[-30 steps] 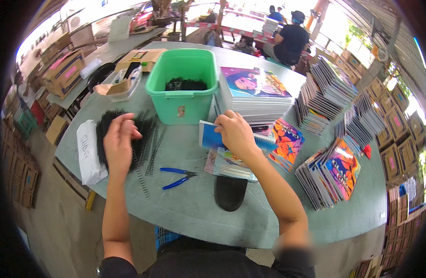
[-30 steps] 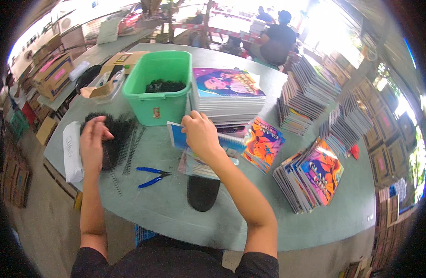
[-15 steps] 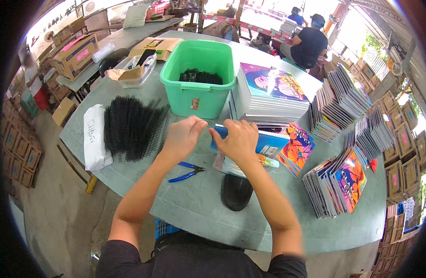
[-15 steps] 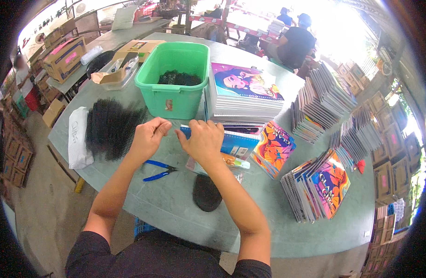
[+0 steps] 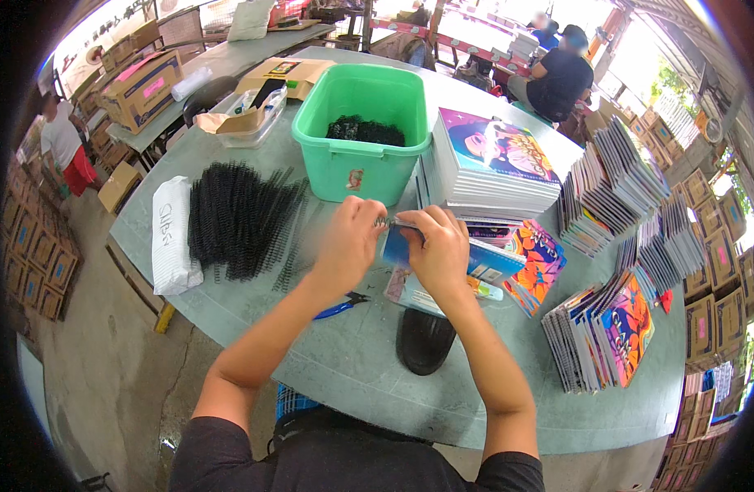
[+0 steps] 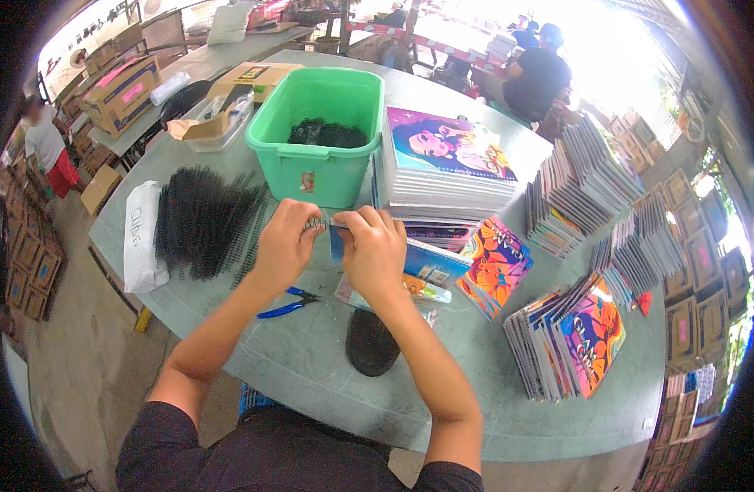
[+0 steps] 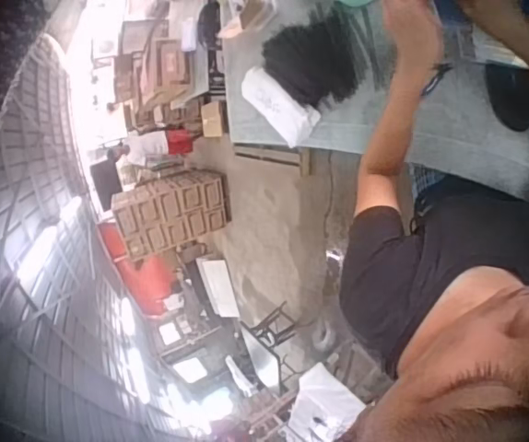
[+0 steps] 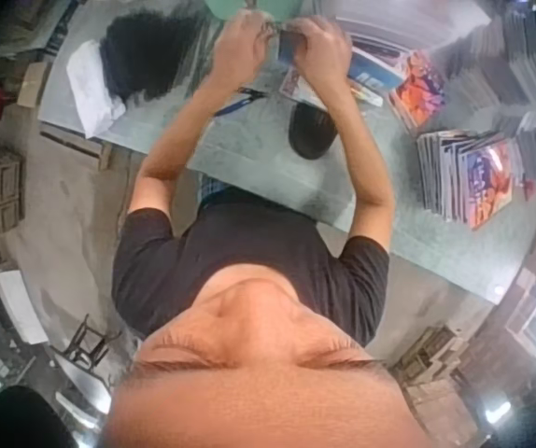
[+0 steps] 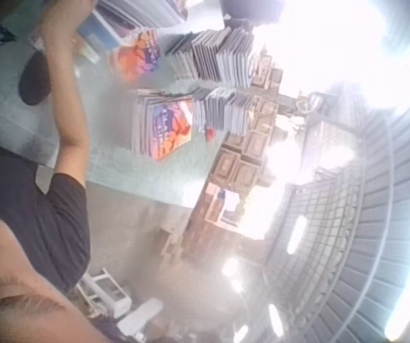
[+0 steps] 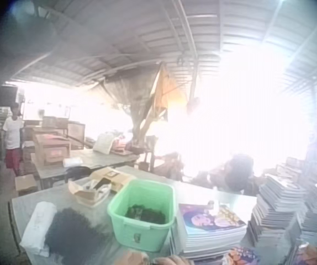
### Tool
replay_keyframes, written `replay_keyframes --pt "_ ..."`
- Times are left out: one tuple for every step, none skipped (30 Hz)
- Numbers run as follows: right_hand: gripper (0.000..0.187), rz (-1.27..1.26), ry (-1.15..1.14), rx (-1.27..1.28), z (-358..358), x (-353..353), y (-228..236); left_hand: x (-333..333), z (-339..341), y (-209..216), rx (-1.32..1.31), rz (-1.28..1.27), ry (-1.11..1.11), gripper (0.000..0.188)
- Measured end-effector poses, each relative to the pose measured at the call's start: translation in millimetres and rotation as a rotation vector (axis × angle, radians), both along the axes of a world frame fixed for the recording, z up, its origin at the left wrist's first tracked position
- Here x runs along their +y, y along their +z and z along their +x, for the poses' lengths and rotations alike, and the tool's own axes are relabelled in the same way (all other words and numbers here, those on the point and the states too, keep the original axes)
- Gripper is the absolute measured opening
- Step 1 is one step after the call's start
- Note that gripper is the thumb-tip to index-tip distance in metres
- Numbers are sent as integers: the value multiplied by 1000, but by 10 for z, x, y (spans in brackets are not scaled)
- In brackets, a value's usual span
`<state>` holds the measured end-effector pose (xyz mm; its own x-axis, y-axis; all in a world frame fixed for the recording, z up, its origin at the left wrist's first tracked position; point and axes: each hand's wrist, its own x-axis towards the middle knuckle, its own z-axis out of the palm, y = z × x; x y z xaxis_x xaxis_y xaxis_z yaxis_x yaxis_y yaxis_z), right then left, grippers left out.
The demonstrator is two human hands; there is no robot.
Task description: The person inserts plastic spiral coils through the punched holes of notebooks one at a time and uses pliers to trim and crimp the ends of each coil.
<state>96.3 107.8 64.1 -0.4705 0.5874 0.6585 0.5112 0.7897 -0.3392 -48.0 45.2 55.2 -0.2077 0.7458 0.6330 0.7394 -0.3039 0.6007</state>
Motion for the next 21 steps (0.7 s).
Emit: replay_keyframes --pt "17 -25 21 2 27 11 5 -2 -48 39 -121 -101 -82 18" --pt "17 -49 42 4 64 15 6 -24 -113 108 -165 -253 -122 20" --pt "18 -77 62 5 79 9 3 -69 -184 190 -209 -408 -162 23" --pt "17 -79 65 1 69 1 3 -92 -222 228 -253 -564 -203 25" --pt "17 -82 69 -4 56 -8 4 -83 -213 220 -231 -609 -166 27" --pt "17 -82 75 -12 38 -20 13 -75 -188 208 -212 -651 -128 28" --pt "17 -76 62 -23 24 -38 29 -67 -161 190 -194 -692 -90 30" --pt "16 -71 49 -33 12 -59 46 -55 -127 105 -148 -466 -62 31" --pt "16 -66 35 -45 6 -72 54 -49 -73 5 -103 -241 -35 32" --pt "16 -64 33 -55 -1 -69 56 -51 -45 -62 -57 -16 -6 33" --pt "15 -61 31 -64 -8 -60 60 -60 -48 -104 -131 -52 -49 32" --pt "14 -59 25 -76 0 -44 57 -65 -34 -90 -208 -89 -98 31" --pt "14 -48 40 -67 16 -32 43 -74 -24 -66 -284 -126 -146 30" --pt "13 -37 55 -59 37 -21 21 -98 -45 -8 -255 -221 -176 30" --pt "13 -24 72 -45 42 -17 15 -136 -98 86 -221 -314 -205 30" --pt "13 -33 73 -43 40 -20 20 -148 -131 138 -187 -407 -233 30" --pt "12 -42 74 -41 39 -25 32 -128 -137 127 -165 -361 -244 29" --pt "12 -52 75 -39 37 -32 39 -106 -138 93 -144 -316 -255 28" --pt "12 -67 75 -41 35 -37 46 -91 -139 83 -123 -270 -266 28" --pt "12 -82 73 -42 32 -41 54 -83 -159 106 -314 -462 -316 28" --pt "12 -96 73 -45 32 -44 62 -79 -185 158 -508 -652 -362 29"
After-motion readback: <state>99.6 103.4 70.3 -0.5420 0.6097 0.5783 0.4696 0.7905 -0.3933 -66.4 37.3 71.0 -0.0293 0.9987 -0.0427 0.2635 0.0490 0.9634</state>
